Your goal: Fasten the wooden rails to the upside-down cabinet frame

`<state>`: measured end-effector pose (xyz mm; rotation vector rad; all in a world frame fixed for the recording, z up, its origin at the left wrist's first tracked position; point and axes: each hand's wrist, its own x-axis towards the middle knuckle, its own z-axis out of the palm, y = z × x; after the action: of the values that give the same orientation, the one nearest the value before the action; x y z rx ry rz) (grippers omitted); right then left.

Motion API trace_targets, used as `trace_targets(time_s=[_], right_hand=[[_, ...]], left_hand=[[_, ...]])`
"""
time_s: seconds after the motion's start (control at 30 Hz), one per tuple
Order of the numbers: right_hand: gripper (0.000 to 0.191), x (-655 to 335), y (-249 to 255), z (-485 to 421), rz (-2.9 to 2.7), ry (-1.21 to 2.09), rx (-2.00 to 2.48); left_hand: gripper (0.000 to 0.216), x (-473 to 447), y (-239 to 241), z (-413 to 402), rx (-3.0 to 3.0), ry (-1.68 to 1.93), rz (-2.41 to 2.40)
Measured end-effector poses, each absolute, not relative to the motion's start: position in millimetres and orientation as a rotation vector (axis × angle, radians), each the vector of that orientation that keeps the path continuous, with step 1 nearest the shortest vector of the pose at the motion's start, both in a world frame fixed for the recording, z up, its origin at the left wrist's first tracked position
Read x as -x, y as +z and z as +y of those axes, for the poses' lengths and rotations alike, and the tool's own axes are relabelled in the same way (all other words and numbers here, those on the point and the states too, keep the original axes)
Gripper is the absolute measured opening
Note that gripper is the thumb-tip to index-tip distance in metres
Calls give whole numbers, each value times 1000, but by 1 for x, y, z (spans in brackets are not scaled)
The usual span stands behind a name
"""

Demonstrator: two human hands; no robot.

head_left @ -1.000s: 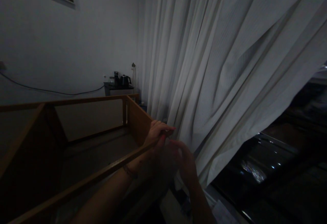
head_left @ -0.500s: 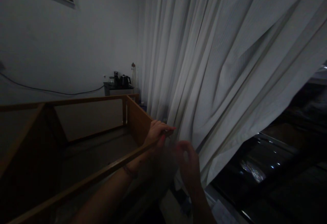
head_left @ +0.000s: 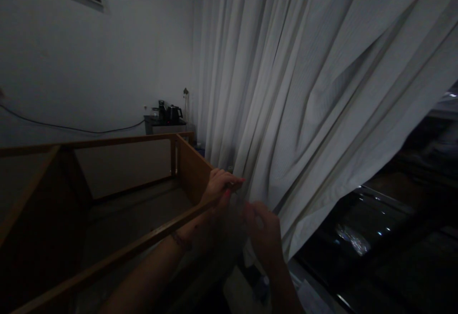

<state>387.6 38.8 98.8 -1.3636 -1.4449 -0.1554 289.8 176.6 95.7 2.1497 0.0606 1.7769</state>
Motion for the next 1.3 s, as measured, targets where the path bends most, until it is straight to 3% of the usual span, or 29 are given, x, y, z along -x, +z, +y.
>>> trace_targets(time_s=[0.23,0.43,0.6,0.9,1.07,1.3], right_hand=[[31,-391,98,39,-1485,-327,1413],[18,-406,95,43,-1635,-642,1374],[22,-423,98,47,-1880,-836,1169],[57,-431,103,45,-1996,-860,1030],[48,-426,101,49,-1948,-848,1005],[21,-414,95,63,-1744,-824,922]], left_hand=[[37,-291,94,178,-2145,1782,59],[38,-290,96,175,-2148,1760,85],[40,-294,94,179,-2145,1800,68],[38,-290,98,176,-2192,1788,73],[32,-294,95,180,-2149,1877,-37],[34,-296,89,182,-2150,1818,46]])
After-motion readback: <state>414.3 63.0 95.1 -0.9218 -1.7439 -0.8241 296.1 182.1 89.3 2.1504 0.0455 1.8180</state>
